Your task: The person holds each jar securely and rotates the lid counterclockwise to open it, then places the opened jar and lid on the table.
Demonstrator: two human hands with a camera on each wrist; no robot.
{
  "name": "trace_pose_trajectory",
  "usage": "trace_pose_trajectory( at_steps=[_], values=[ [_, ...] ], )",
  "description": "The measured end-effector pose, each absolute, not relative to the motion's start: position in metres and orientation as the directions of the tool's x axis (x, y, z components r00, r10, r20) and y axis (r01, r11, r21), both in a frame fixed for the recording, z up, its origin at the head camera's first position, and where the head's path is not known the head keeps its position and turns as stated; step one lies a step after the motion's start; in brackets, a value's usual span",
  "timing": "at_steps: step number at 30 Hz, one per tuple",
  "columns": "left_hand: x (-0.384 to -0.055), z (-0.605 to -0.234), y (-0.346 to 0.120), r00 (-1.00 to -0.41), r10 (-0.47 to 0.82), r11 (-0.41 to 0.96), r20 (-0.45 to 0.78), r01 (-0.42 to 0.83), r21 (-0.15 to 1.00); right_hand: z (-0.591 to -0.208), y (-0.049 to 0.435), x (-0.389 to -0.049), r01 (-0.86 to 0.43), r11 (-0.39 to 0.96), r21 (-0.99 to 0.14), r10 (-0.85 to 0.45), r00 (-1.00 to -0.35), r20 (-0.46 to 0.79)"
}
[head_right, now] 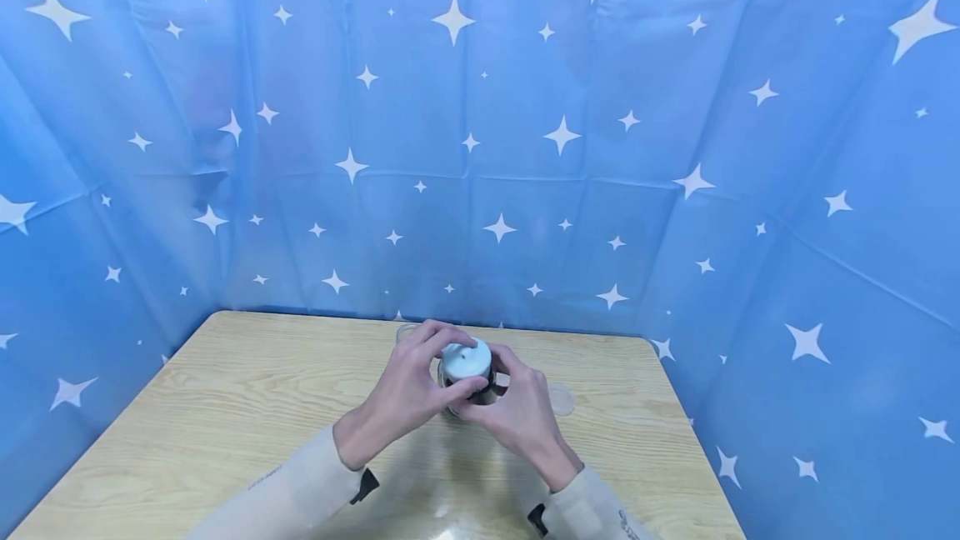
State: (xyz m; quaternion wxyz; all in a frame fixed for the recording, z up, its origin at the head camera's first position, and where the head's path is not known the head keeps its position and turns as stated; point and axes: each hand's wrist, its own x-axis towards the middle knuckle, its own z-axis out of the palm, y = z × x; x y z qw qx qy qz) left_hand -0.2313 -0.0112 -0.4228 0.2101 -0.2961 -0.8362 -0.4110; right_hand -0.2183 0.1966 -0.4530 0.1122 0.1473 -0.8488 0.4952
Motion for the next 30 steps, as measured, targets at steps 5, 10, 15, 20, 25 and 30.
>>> trace_pose_trajectory(
  at_steps=[5, 10, 15, 20, 25, 30],
  values=[
    [-0.23, -0.422, -0.012, -0.726, 0.335, 0.479, 0.601, 0.68, 0.555, -0.454, 0.199, -0.218, -0.365, 0.467, -0.806, -0.148, -0.93, 0.336],
    [-0.23, -0.42, -0.016, -0.7, 0.376, 0.463, 0.607, 0.709, 0.531, -0.455, 0.202, -0.218, -0.36, 0.45, -0.817, -0.165, -0.933, 0.32],
    [-0.233, -0.419, -0.022, -0.676, 0.456, 0.425, 0.579, 0.737, 0.525, -0.455, 0.207, -0.217, -0.357, 0.401, -0.844, -0.192, -0.933, 0.303],
    [-0.234, -0.417, -0.029, -0.623, 0.56, 0.376, 0.546, 0.779, 0.502, -0.456, 0.213, -0.216, -0.368, 0.352, -0.861, -0.245, -0.924, 0.294],
    [-0.234, -0.413, -0.034, -0.55, 0.644, 0.32, 0.531, 0.825, 0.467, -0.459, 0.219, -0.216, -0.408, 0.308, -0.86, -0.314, -0.896, 0.313],
    [-0.234, -0.411, -0.035, -0.476, 0.695, 0.27, 0.539, 0.867, 0.419, -0.459, 0.221, -0.215, -0.426, 0.243, -0.871, -0.374, -0.87, 0.321]
  ],
)
